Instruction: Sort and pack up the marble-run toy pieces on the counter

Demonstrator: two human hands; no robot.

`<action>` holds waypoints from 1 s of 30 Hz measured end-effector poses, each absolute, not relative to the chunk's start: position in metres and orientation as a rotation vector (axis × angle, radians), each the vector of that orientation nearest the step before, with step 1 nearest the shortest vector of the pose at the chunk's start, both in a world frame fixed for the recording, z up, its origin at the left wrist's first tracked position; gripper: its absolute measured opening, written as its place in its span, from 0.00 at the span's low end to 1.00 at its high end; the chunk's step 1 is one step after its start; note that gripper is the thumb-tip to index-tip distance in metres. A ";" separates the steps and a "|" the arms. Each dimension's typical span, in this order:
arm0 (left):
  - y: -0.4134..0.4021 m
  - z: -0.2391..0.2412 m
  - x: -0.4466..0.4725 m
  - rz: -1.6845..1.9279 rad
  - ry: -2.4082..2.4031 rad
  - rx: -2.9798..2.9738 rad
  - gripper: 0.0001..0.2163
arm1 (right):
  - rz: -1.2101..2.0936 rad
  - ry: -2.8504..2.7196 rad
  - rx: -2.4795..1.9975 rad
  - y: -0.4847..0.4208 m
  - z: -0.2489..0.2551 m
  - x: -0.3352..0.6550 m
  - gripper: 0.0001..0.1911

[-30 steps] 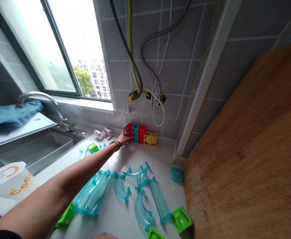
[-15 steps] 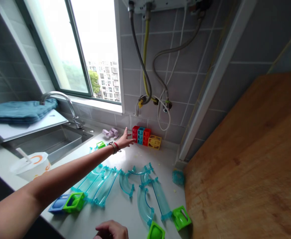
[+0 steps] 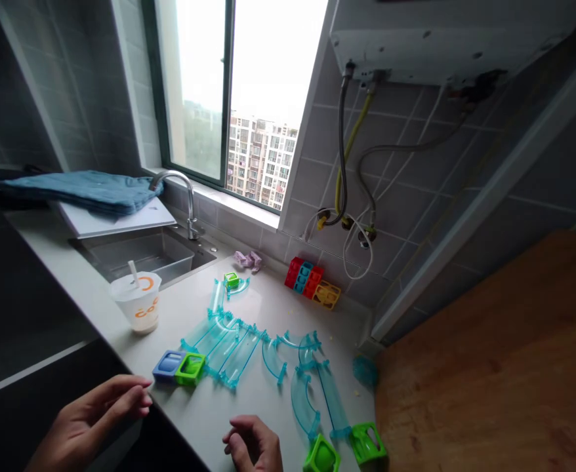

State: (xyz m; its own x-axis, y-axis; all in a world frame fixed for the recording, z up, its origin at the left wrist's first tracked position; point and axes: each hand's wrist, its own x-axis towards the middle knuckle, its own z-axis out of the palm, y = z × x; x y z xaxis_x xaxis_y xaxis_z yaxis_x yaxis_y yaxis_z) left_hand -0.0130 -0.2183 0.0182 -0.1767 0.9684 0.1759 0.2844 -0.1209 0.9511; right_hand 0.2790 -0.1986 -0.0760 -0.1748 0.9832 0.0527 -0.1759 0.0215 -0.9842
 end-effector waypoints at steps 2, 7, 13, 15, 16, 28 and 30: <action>-0.224 0.005 -0.026 1.266 1.544 1.508 0.12 | 1.386 -1.241 -1.007 -0.201 -0.065 0.285 0.23; -0.216 0.003 -0.043 1.230 1.570 1.869 0.09 | 1.334 -1.256 -1.147 -0.206 -0.047 0.290 0.23; -0.205 -0.020 -0.036 1.445 1.631 1.967 0.18 | 1.190 -1.409 -1.227 -0.210 -0.046 0.282 0.21; -0.203 -0.029 -0.032 1.416 1.615 1.985 0.23 | 1.158 -1.426 -1.240 -0.211 -0.046 0.280 0.20; -0.202 -0.031 -0.030 1.393 1.603 2.002 0.25 | 1.141 -1.435 -1.245 -0.210 -0.046 0.279 0.20; -0.164 -0.027 -0.027 1.117 1.481 2.250 0.27 | 1.004 -1.518 -1.241 -0.210 -0.044 0.275 0.19; -0.154 -0.027 -0.024 1.084 1.466 2.277 0.28 | 0.995 -1.523 -1.227 -0.210 -0.043 0.275 0.19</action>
State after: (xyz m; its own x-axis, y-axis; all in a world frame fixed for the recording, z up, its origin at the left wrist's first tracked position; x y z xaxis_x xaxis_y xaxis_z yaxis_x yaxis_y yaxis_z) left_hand -0.0243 -0.1540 -0.0265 0.2287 0.8574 0.4610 0.6921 -0.4763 0.5423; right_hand 0.2747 -0.2104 -0.0433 -0.0889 0.9827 0.1623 0.2467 0.1795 -0.9523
